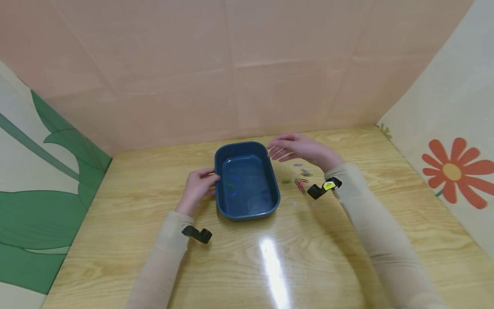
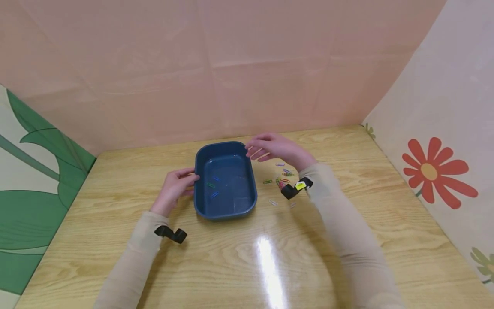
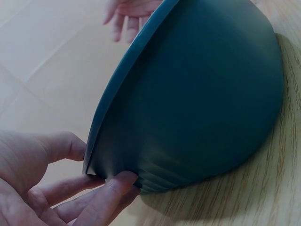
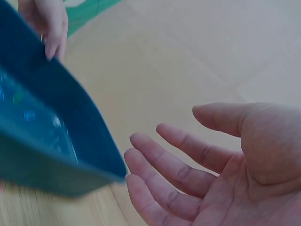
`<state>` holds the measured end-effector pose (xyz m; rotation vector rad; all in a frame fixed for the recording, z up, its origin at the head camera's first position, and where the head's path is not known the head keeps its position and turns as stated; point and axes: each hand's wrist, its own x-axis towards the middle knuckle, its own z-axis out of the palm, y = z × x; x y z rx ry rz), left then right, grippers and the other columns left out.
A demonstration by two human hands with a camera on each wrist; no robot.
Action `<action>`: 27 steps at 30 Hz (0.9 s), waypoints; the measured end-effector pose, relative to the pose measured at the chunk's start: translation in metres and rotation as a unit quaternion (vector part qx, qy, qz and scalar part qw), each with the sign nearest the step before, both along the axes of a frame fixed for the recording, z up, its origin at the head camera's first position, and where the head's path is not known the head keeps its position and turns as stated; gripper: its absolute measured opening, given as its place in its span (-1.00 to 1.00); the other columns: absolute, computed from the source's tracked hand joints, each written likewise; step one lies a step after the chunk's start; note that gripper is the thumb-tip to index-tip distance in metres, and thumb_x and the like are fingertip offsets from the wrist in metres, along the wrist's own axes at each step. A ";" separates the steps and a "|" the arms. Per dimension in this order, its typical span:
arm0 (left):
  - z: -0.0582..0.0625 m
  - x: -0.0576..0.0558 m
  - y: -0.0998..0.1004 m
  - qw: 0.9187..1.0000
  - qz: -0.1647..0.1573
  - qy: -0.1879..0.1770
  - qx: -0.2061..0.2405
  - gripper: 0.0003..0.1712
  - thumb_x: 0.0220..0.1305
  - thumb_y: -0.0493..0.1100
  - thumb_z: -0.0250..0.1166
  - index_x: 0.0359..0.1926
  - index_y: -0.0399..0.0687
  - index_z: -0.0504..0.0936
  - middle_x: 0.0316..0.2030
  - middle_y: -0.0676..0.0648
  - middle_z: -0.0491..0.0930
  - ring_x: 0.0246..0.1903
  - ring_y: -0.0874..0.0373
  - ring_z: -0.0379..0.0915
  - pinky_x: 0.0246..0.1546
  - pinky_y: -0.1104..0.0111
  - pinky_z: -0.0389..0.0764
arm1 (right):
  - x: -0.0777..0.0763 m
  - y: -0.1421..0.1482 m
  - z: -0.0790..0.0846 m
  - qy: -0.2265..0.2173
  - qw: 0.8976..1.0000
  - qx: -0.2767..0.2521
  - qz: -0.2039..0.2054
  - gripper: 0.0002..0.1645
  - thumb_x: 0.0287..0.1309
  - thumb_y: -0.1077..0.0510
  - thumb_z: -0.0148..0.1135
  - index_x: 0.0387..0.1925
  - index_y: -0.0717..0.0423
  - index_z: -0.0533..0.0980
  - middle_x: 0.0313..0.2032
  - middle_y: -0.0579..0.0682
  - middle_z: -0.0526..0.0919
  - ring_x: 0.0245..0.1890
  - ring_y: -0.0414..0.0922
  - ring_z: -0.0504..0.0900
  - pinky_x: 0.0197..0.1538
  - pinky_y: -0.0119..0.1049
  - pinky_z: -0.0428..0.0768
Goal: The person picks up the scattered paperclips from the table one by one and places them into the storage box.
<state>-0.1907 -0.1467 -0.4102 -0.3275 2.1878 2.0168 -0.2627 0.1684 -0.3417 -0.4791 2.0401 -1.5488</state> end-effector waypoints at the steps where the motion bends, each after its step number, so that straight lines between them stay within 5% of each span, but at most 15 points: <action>1: 0.000 0.000 0.000 1.000 0.000 0.001 0.000 -0.55 0.21 -0.29 0.27 0.14 -0.29 0.52 -0.05 -0.27 0.60 -0.22 0.03 0.61 -0.26 0.22 0.69 | -0.001 0.005 -0.002 0.002 1.000 0.003 -0.006 -0.51 0.41 -0.03 -0.01 0.10 0.29 0.43 0.03 0.35 0.53 0.01 0.12 0.57 0.06 -0.07 0.57; 6: 0.000 0.001 0.001 1.000 -0.006 0.007 0.005 -0.54 0.22 -0.30 0.26 0.16 -0.32 0.51 -0.02 -0.31 0.59 -0.20 0.00 0.61 -0.25 0.21 0.69 | -0.009 0.031 -0.015 0.006 0.999 0.030 -0.026 -0.51 0.44 -0.04 -0.07 0.10 0.28 0.43 0.06 0.37 0.51 -0.01 0.07 0.58 0.09 -0.03 0.54; 15: 0.000 0.000 0.002 1.000 -0.006 0.001 0.010 -0.52 0.22 -0.30 0.26 0.17 -0.34 0.49 0.03 -0.34 0.55 -0.08 -0.12 0.57 -0.20 0.18 0.67 | -0.022 0.071 -0.042 0.005 0.995 0.098 -0.032 -0.48 0.47 0.03 -0.13 0.20 0.38 0.32 0.09 0.40 0.47 0.12 0.26 0.44 0.20 0.11 0.40; 27: -0.001 -0.001 0.005 1.000 -0.003 0.004 0.003 -0.53 0.21 -0.31 0.25 0.16 -0.33 0.51 -0.01 -0.31 0.58 -0.12 -0.06 0.58 -0.22 0.20 0.68 | -0.037 0.086 -0.085 0.107 0.967 0.212 -0.095 -0.56 0.35 0.00 0.10 0.05 0.27 0.49 -0.02 0.19 0.58 0.00 0.06 0.47 0.07 -0.12 0.43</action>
